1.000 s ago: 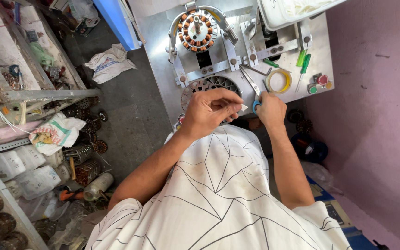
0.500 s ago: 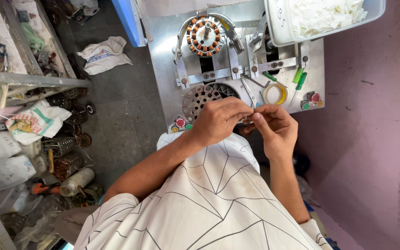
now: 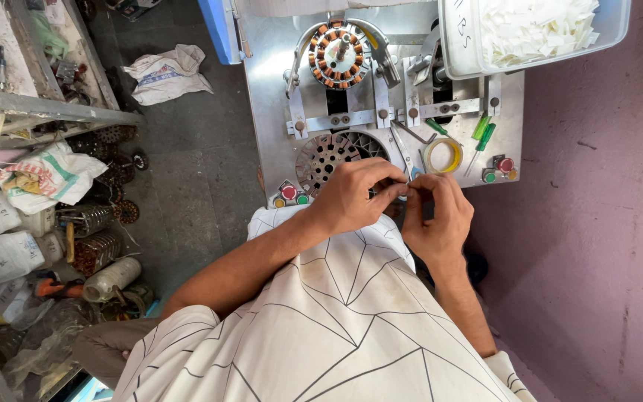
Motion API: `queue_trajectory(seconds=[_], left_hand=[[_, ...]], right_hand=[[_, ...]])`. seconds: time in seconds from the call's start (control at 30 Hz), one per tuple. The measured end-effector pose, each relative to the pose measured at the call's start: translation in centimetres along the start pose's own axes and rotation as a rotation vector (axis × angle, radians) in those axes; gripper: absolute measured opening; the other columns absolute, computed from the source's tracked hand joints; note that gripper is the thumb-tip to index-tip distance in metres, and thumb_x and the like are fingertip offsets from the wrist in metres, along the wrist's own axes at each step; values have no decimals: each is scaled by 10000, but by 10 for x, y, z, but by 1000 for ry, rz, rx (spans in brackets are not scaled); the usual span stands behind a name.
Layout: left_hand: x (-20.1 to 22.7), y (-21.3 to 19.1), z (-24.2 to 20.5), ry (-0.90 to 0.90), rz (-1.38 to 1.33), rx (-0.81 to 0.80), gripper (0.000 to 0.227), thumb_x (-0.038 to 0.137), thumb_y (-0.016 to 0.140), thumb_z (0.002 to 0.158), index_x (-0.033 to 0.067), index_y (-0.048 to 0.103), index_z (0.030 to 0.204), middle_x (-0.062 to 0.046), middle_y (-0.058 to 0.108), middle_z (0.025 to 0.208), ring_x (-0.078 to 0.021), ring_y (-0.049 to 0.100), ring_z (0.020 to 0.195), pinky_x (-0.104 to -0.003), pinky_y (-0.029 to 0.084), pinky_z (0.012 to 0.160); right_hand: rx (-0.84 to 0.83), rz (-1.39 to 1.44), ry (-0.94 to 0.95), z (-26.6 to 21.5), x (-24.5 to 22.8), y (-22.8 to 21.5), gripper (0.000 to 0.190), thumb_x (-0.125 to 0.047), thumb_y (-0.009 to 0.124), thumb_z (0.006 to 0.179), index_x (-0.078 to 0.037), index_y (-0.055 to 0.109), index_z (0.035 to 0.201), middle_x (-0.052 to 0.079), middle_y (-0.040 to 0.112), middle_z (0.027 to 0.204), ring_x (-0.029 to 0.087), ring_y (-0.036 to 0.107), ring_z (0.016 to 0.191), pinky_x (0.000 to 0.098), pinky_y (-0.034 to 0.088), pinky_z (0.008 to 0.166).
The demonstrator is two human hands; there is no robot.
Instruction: The person handles a motor stator and a laminated core, placing them on a workbench. They then cut small strips of white insulating material using scissors and insert them into the slots of the laminated core. The person repeats this process of cutting and inserting the strips multiple times.
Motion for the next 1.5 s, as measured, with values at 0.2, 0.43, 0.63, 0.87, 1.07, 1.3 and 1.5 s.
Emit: queue_trajectory(seconds=[0.2, 0.43, 0.63, 0.87, 1.07, 1.3, 1.5], left_hand=[[-9, 3, -1, -87, 42, -38, 94, -15, 704, 904, 9, 661, 983, -122, 719, 904, -247, 725, 751, -347, 571, 665], [-19, 4, -4, -316, -531, -61, 86, 88, 707, 995, 18, 662, 1017, -48, 720, 911, -99, 713, 824, -247, 598, 745], [-8, -2, -2, -59, -377, -60, 89, 116, 744, 977, 70, 694, 1035, -23, 705, 973, -112, 729, 872, -255, 611, 787], [-3, -12, -1, 84, -125, -39, 122, 70, 807, 889, 84, 735, 987, -24, 724, 939, -169, 729, 849, -299, 594, 762], [-6, -10, -5, 90, -106, -57, 144, 57, 800, 886, 89, 740, 1013, -35, 735, 950, -172, 741, 843, -288, 608, 732], [-9, -6, -5, -71, -246, -111, 78, 51, 760, 943, 47, 715, 1006, -47, 741, 915, -151, 774, 821, -267, 631, 743], [-1, -9, -5, -31, -270, -116, 121, 60, 743, 960, 21, 683, 1058, -78, 724, 981, -178, 778, 879, -282, 639, 772]], right_hand=[[-8, 9, -22, -1, -6, 3, 175, 110, 719, 891, 23, 640, 1021, 119, 654, 942, 222, 675, 781, 329, 557, 686], [86, 812, 319, -17, 15, 13, 108, 33, 710, 991, 49, 622, 1052, 51, 555, 1134, 102, 620, 860, 256, 552, 729], [114, 689, 289, -29, 23, 8, 88, 37, 685, 1034, 59, 624, 1093, 52, 617, 941, 70, 588, 761, 166, 478, 687], [-15, 595, 188, -21, 13, -1, 95, 88, 639, 1012, 94, 614, 1104, 123, 706, 966, 161, 720, 814, 255, 600, 737], [-61, 485, 54, -15, 11, -6, 135, 87, 682, 974, 102, 626, 1096, 143, 684, 1000, 182, 714, 839, 271, 592, 750], [-60, 593, 144, -21, 14, -2, 151, 86, 710, 967, 93, 642, 1102, 131, 669, 996, 146, 668, 820, 270, 561, 752], [-24, 566, 168, -13, 7, -6, 96, 85, 707, 990, 78, 657, 1072, 119, 670, 999, 150, 715, 849, 275, 613, 738]])
Point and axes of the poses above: each hand's wrist, its own z-axis towards the middle knuckle, its own y-axis out of the palm, x = y × z, the point moved 3 cm from there along z, towards the middle knuckle
